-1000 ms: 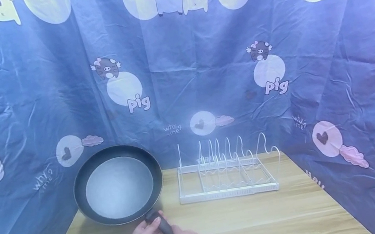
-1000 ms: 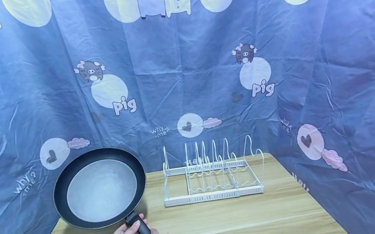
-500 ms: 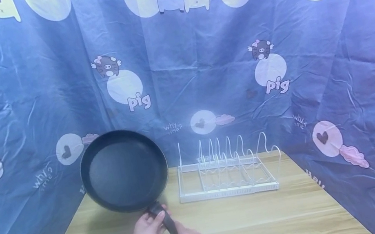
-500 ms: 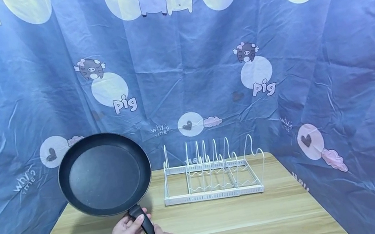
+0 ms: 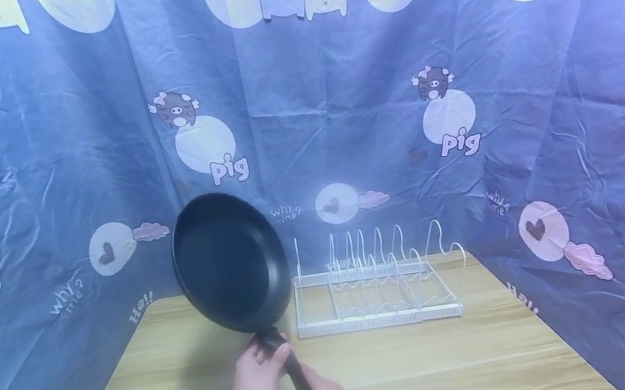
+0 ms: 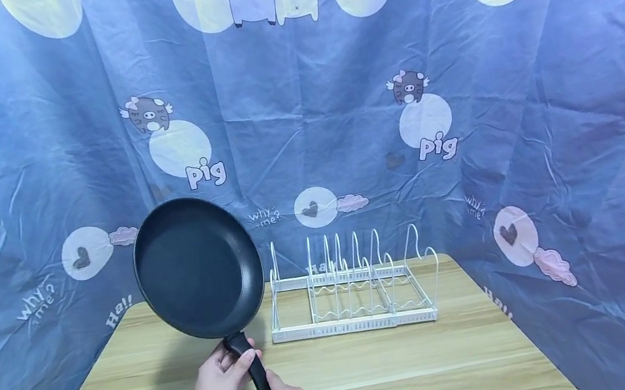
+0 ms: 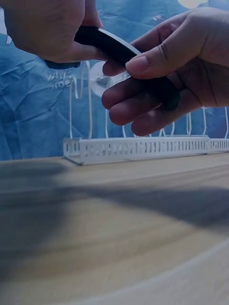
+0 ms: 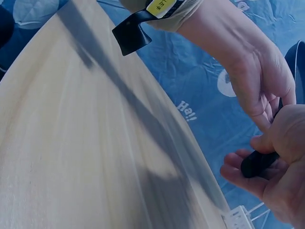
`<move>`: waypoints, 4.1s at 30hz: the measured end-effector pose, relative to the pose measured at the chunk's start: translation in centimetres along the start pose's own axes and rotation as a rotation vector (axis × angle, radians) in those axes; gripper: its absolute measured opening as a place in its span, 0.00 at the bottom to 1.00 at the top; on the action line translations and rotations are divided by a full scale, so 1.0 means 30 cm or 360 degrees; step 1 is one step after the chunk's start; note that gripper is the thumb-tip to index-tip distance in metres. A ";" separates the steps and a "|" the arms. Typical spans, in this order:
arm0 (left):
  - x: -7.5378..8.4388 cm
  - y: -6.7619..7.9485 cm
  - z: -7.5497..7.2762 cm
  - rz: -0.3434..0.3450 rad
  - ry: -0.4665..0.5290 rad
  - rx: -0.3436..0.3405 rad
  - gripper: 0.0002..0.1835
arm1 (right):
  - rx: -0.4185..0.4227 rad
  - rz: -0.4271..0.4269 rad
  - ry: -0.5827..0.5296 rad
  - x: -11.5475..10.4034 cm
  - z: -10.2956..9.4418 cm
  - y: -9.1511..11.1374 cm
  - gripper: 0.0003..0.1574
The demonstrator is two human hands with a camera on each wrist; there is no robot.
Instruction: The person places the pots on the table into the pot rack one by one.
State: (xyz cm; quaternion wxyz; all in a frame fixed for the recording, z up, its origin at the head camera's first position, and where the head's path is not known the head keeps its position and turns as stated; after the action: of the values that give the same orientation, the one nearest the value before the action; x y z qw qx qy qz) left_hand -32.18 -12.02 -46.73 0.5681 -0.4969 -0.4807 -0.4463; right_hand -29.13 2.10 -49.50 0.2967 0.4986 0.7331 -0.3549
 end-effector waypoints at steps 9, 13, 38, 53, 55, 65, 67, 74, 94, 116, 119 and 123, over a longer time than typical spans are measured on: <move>0.054 0.005 0.066 0.0152 -0.0172 0.0010 0.30 | 0.0011 -0.0032 -0.0135 0.030 -0.060 0.008 0.32; 0.073 0.010 0.087 0.0176 -0.0256 0.0025 0.32 | -0.0012 -0.0025 -0.0162 0.034 -0.084 0.011 0.34; 0.092 -0.040 0.210 0.0235 -0.0487 0.0002 0.26 | -0.0199 0.0021 -0.0736 0.088 -0.167 0.028 0.45; 0.057 -0.075 0.284 0.0193 -0.0452 -0.0097 0.34 | -0.0353 0.0032 -0.0999 0.127 -0.202 0.039 0.46; 0.048 -0.079 0.290 0.0174 -0.0453 -0.0110 0.36 | -0.0371 0.0045 -0.1020 0.137 -0.201 0.040 0.47; -0.014 -0.099 0.311 0.0123 -0.0456 -0.0158 0.35 | -0.0457 0.0037 -0.1059 0.190 -0.188 0.039 0.46; -0.030 -0.102 0.312 0.0109 -0.0466 -0.0159 0.35 | -0.0477 0.0042 -0.1063 0.201 -0.184 0.040 0.45; -0.068 -0.119 0.320 0.0045 -0.0425 -0.0169 0.37 | -0.0467 0.0072 -0.1104 0.232 -0.172 0.025 0.47; -0.134 -0.149 0.317 -0.0081 -0.0442 -0.0107 0.55 | -0.0517 0.0186 -0.1179 0.269 -0.164 0.011 0.38; -0.169 -0.157 0.318 -0.0120 -0.0385 -0.0154 0.47 | -0.0362 0.0279 -0.0540 0.259 -0.189 -0.008 0.30; -0.173 -0.160 0.324 -0.0114 -0.0331 -0.0193 0.45 | -0.0314 0.0265 -0.0307 0.233 -0.207 -0.012 0.31; -0.177 -0.163 0.336 -0.0086 -0.0286 -0.0231 0.38 | -0.0250 0.0256 -0.0130 0.195 -0.220 -0.024 0.18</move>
State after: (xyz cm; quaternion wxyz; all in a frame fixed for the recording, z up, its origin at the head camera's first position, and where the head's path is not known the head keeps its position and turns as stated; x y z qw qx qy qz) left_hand -38.76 -2.38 -50.88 0.4731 -0.5617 -0.5093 -0.4487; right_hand -32.27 10.35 -50.17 0.3920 0.5161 0.7036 -0.2915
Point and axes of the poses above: each hand's wrist, its own y-axis away from the middle knuckle, its own z-axis out of the palm, x = y × z, the point moved 7 cm from there along -y, towards the middle knuckle, and after that the axes turned 3 degrees about z, right-handed, at the moved point
